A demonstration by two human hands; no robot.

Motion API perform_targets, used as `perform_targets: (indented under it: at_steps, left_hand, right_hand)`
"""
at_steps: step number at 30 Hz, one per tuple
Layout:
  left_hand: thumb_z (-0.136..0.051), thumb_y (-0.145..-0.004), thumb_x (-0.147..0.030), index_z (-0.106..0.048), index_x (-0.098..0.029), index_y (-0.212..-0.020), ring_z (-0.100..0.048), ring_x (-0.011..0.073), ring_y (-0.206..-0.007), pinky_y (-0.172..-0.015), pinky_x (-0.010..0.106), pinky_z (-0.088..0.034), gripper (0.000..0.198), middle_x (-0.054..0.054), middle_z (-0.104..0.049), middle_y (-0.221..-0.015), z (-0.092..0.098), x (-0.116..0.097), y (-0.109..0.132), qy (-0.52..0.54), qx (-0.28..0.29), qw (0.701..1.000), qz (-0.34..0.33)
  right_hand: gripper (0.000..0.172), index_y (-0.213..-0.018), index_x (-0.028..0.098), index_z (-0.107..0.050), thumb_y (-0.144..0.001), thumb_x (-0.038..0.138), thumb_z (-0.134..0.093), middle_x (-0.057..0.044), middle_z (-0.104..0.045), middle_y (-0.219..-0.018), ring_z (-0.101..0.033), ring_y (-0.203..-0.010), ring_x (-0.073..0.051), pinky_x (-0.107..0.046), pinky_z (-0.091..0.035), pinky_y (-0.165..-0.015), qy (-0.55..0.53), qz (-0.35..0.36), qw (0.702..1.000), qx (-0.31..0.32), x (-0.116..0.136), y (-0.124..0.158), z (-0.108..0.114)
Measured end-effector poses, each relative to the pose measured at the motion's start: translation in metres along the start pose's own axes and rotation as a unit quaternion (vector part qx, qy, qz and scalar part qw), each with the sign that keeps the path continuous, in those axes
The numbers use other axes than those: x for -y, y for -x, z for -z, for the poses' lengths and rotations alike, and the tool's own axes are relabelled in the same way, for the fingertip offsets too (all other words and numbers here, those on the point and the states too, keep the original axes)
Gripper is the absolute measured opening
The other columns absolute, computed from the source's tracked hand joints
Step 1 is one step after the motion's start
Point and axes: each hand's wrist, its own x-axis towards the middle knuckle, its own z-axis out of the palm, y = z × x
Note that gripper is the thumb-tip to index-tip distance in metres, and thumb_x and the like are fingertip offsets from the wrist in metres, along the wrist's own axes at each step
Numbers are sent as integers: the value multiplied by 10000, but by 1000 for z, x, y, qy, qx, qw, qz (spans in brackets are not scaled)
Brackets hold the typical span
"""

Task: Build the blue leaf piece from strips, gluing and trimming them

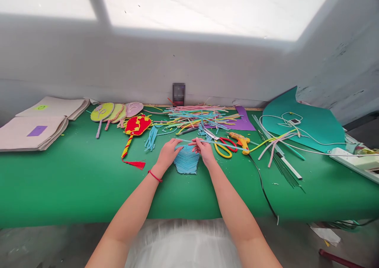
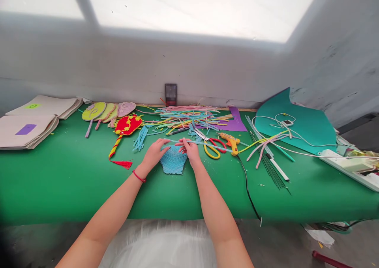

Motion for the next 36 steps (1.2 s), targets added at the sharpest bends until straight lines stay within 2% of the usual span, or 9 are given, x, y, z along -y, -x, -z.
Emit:
perform_targets:
  at_steps: [3, 6, 13, 17, 20, 27, 29, 32, 36]
  left_hand:
    - [-527, -864, -241, -537, -238, -1171, -555, 213, -1097, -951, 352, -433, 307, 63, -566, -1185, 1, 1, 0, 24, -52, 998, 15]
    - [-536, -859, -253, -484, -246, -1245, -528, 221, -1148, -979, 368, -417, 389, 70, -547, -1238, 1, 2, -1, 53, -68, 996, 38]
    - [-577, -825, -273, -491, -208, -1251, -602, 192, -1023, -904, 331, -479, 440, 75, -642, -1108, -3, 4, -5, 200, -72, 969, 127]
    - [-538, -834, -264, -627, -206, -1047, -619, 184, -970, -885, 318, -476, 238, 49, -679, -1028, 1, 6, -6, 201, -45, 972, 110]
    - [-545, -820, -274, -667, -208, -911, -620, 186, -932, -845, 304, -471, 165, 37, -692, -976, 3, 5, -5, 175, -31, 979, 100]
    - [-489, -839, -319, -653, -208, -753, -611, 175, -751, -736, 285, -443, 215, 7, -700, -751, 2, 3, -4, 160, 10, 979, 124]
    - [-467, -849, -326, -636, -207, -708, -606, 174, -745, -734, 284, -435, 251, 6, -698, -739, 3, 2, -4, 154, 2, 979, 133]
    - [-441, -862, -332, -614, -207, -678, -609, 179, -784, -750, 285, -431, 281, 13, -698, -754, 4, 1, -4, 155, -5, 978, 138]
    - [-425, -875, -345, -592, -208, -690, -606, 175, -776, -743, 280, -425, 285, 9, -686, -735, 1, 2, -5, 163, -2, 977, 139]
  right_hand:
    - [466, -817, 183, -657, -684, 626, -608, -47, -713, -739, -552, -490, -91, -214, -397, -439, 1, 6, 1000, 1, 0, 1, 0]
    - [444, -838, 185, -667, -694, 602, -611, -51, -717, -762, -551, -500, -88, -211, -397, -448, 4, 5, 1000, -4, 2, 1, -1]
    - [438, -811, 191, -650, -694, 610, -600, -42, -716, -809, -552, -499, -85, -211, -395, -443, -3, -5, 1000, -17, 1, 0, 0]
    - [406, -804, 187, -647, -692, 577, -628, -36, -713, -782, -549, -491, -82, -205, -393, -435, -8, -15, 1000, -7, 0, 0, -1]
    - [393, -804, 185, -647, -698, 563, -632, -32, -712, -770, -550, -491, -84, -202, -398, -429, -15, -24, 1000, 0, 2, 1, -1]
    - [446, -906, 196, -650, -696, 588, -623, -42, -718, -821, -567, -497, -98, -208, -405, -401, -10, -46, 998, -30, 0, -2, 3]
    - [455, -829, 187, -648, -695, 619, -602, -44, -714, -766, -559, -479, -106, -215, -390, -385, 32, -46, 997, -48, -3, -3, 4]
    - [457, -707, 195, -620, -699, 650, -571, -27, -695, -676, -538, -455, -120, -235, -368, -380, 107, 2, 991, -76, -6, -4, 5]
    - [454, -670, 210, -576, -716, 661, -543, -12, -667, -625, -536, -462, -135, -252, -368, -407, 145, 26, 986, -75, -6, -1, 6]
